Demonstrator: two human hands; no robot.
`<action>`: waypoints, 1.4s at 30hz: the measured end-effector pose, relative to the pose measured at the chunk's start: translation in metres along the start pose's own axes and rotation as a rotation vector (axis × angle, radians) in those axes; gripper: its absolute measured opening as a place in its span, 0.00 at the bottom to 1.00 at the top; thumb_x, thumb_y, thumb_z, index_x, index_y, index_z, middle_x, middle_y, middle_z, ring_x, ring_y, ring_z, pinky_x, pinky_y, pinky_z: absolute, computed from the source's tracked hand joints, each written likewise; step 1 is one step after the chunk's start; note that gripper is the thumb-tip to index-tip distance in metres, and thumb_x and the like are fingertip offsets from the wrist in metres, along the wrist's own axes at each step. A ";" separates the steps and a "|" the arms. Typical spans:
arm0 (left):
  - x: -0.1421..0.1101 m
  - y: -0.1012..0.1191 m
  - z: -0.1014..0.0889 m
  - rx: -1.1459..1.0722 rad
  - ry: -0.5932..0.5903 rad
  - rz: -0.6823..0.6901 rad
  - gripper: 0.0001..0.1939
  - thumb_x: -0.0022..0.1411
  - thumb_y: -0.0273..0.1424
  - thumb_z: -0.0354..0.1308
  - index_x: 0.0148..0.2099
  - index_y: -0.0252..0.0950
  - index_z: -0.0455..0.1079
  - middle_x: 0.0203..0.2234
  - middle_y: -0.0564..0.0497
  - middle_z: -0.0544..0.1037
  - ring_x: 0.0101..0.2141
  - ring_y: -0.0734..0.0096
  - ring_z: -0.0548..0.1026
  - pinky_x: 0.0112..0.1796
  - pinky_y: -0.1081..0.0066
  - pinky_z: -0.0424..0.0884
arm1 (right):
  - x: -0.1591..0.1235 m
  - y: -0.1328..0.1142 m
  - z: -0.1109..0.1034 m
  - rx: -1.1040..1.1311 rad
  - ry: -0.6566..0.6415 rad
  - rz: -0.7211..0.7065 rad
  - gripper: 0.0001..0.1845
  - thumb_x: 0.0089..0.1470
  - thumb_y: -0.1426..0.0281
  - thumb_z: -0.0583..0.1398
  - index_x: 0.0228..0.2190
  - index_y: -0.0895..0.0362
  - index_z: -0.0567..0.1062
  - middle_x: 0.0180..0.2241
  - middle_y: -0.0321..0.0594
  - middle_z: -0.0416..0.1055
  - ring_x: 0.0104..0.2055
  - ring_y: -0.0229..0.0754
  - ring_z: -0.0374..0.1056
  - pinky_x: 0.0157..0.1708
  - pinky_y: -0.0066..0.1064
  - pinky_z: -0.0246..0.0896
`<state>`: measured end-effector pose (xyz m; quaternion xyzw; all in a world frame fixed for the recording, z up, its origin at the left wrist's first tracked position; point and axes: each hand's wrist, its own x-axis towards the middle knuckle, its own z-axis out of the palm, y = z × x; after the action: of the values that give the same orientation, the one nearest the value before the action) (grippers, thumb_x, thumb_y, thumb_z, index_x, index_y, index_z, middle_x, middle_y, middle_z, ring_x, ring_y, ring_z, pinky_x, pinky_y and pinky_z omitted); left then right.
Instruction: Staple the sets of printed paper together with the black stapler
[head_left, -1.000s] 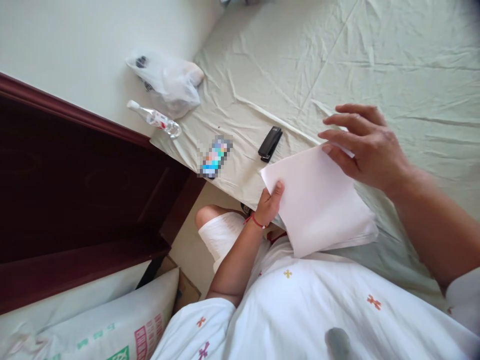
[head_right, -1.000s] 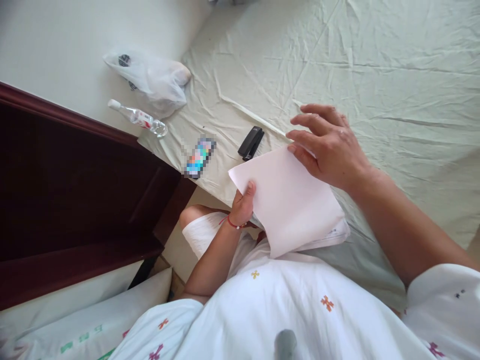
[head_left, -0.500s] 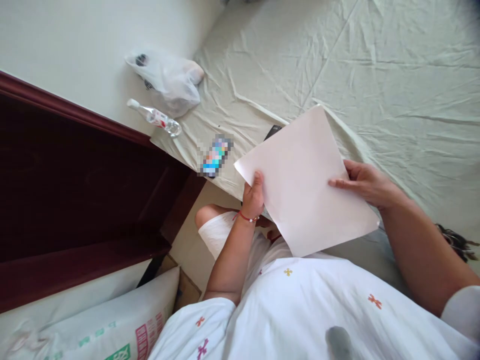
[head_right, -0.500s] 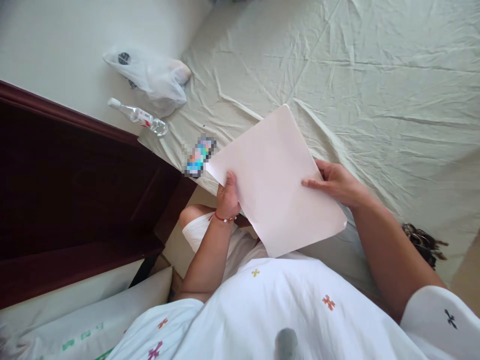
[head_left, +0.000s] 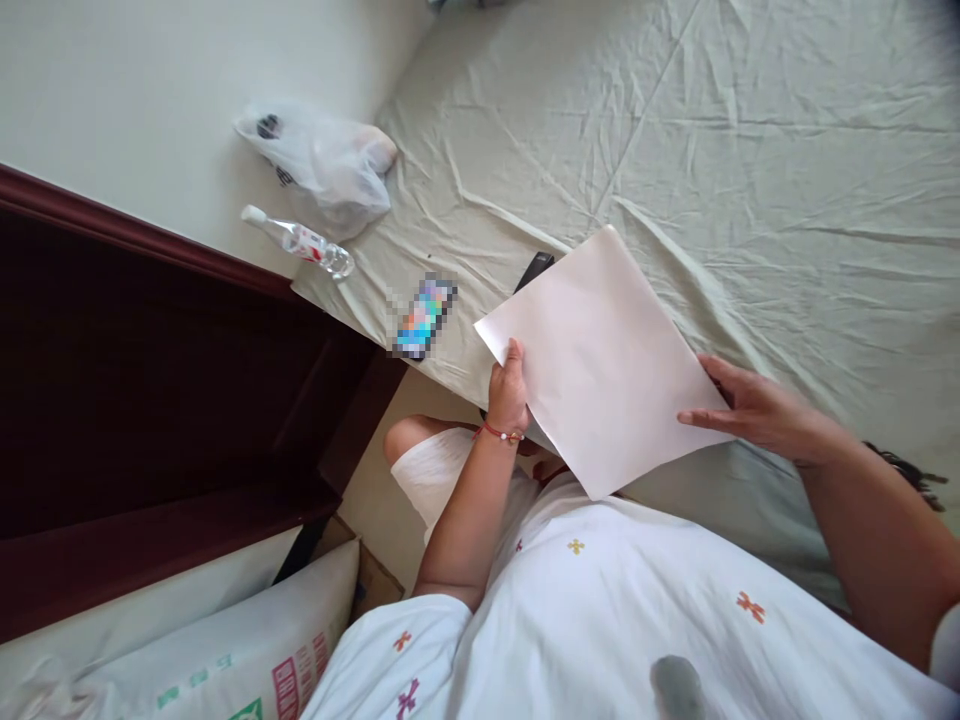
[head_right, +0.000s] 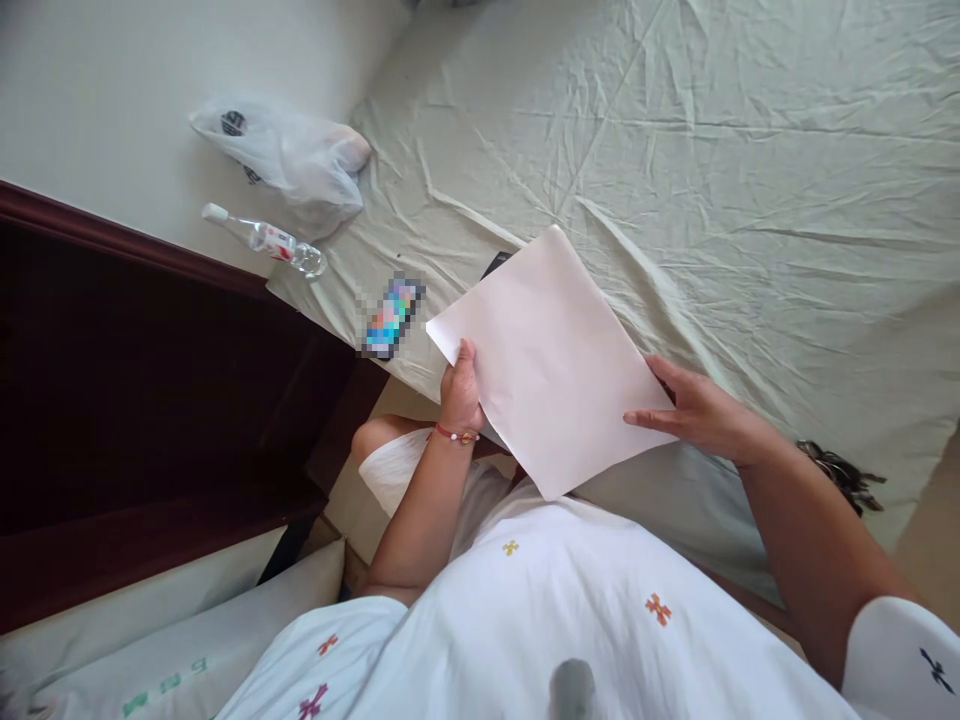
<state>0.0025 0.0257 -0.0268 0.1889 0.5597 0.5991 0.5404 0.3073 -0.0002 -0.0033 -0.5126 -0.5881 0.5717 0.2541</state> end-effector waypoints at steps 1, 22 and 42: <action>0.000 0.001 0.001 -0.015 0.004 -0.005 0.27 0.61 0.48 0.68 0.53 0.33 0.77 0.54 0.41 0.81 0.57 0.58 0.79 0.58 0.63 0.76 | -0.002 -0.001 0.003 0.101 -0.035 0.079 0.23 0.46 0.58 0.74 0.44 0.49 0.81 0.45 0.44 0.83 0.44 0.54 0.79 0.40 0.36 0.77; -0.021 0.012 0.018 0.169 -0.327 0.129 0.26 0.58 0.53 0.68 0.51 0.41 0.80 0.51 0.47 0.82 0.62 0.57 0.74 0.61 0.65 0.73 | 0.006 -0.020 -0.013 0.422 0.008 0.363 0.22 0.46 0.48 0.74 0.30 0.54 0.83 0.35 0.47 0.84 0.33 0.50 0.79 0.32 0.36 0.77; 0.027 0.031 0.018 0.311 0.058 -0.270 0.11 0.61 0.22 0.60 0.28 0.33 0.62 0.13 0.62 0.58 0.12 0.88 0.51 0.16 0.81 0.41 | 0.040 -0.017 0.014 0.404 -0.094 0.456 0.16 0.47 0.54 0.73 0.28 0.53 0.81 0.27 0.40 0.82 0.24 0.45 0.77 0.21 0.32 0.74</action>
<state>-0.0050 0.0641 -0.0043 0.1760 0.6812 0.4328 0.5636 0.2755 0.0328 -0.0020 -0.5433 -0.3434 0.7426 0.1885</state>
